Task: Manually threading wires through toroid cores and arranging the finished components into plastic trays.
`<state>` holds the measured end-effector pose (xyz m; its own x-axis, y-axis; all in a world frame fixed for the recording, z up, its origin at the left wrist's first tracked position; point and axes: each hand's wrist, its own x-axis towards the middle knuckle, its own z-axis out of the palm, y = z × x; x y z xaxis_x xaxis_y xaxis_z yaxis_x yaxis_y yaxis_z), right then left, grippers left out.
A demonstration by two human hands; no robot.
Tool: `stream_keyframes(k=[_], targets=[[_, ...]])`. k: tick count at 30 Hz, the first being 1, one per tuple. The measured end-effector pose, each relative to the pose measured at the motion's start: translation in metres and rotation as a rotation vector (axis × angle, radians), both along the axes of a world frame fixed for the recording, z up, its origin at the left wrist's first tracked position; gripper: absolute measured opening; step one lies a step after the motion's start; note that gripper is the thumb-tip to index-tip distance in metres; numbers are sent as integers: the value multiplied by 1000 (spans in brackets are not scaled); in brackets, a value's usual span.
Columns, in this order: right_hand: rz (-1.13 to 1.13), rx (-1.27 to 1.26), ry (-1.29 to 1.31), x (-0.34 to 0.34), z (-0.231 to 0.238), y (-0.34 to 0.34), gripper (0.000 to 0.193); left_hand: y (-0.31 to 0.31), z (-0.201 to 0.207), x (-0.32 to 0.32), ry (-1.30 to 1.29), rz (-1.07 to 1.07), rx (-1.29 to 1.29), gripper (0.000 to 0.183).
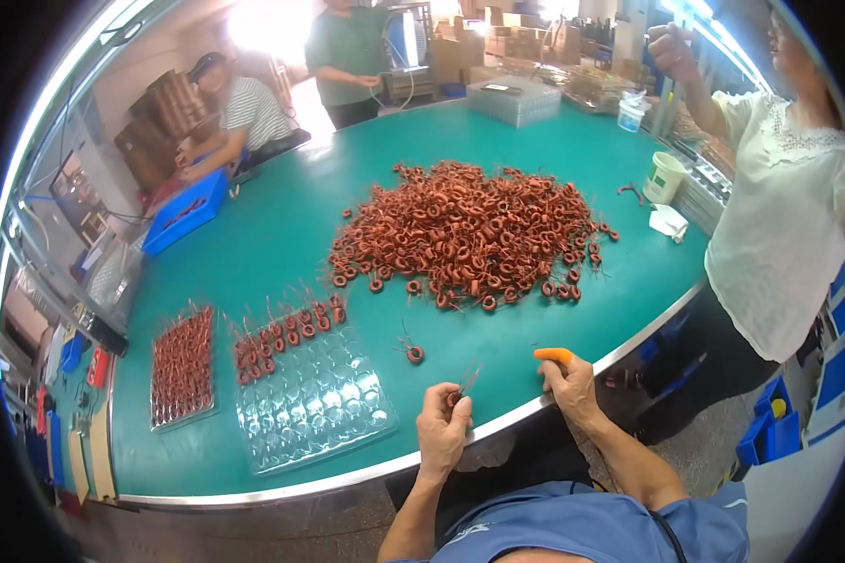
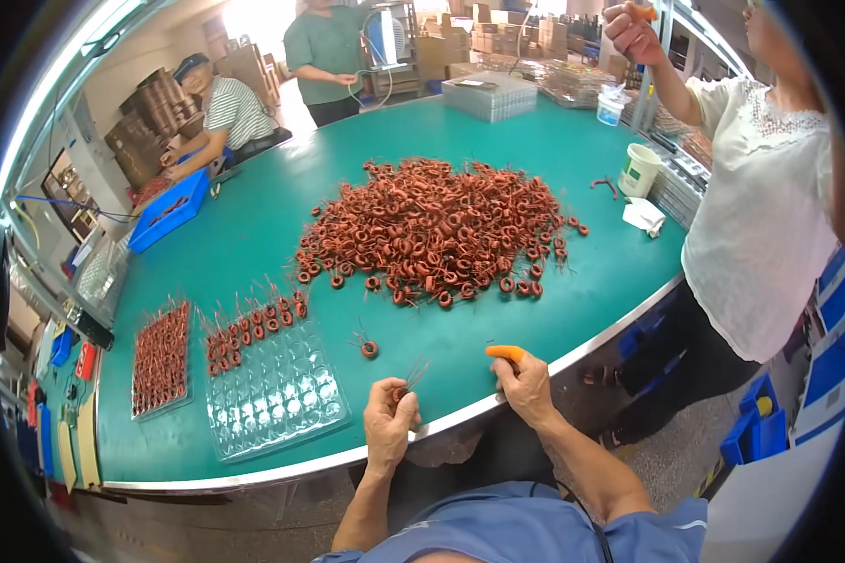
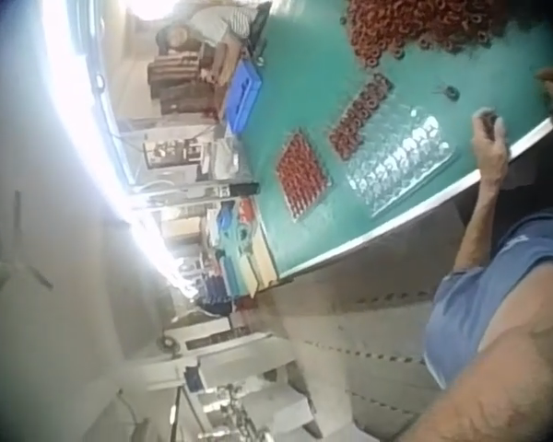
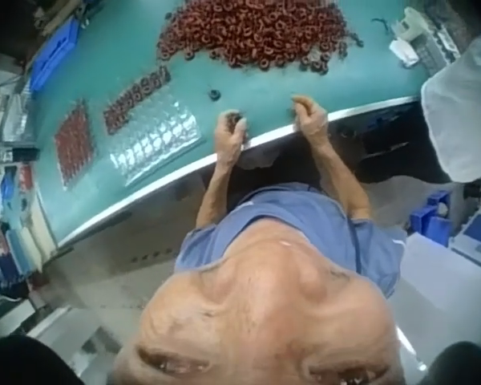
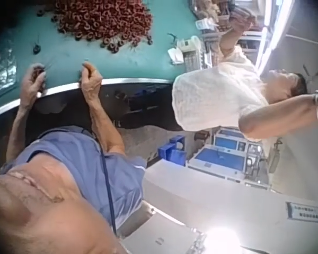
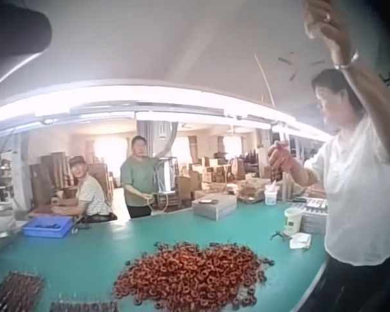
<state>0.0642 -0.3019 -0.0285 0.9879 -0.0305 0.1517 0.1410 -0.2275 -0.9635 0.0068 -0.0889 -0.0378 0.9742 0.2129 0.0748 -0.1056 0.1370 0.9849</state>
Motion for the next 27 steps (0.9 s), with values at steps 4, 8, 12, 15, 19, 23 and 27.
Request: stream_keyframes(k=[4,8,12,15,19,23,27], targets=[[23,-17,-41,5,-7,-3,18,1,0,1,21,-16,23,22],[46,-4,-17,7,-4,-4,18,-1,-3,6,15,-9,23,23],[53,-17,-36,9,-1,-6,18,-4,1,9,14,-29,-8,23],[31,-5,3,10,-5,-7,19,-5,-1,9,35,-26,-53,22],[50,-15,-25,7,-9,-3,18,-3,0,5,17,19,-56,22],[63,-17,-30,5,-4,-2,18,-2,-1,6,54,-7,-59,22],[53,-62,-68,6,-5,-3,16,-3,-1,7,54,-23,-86,22]])
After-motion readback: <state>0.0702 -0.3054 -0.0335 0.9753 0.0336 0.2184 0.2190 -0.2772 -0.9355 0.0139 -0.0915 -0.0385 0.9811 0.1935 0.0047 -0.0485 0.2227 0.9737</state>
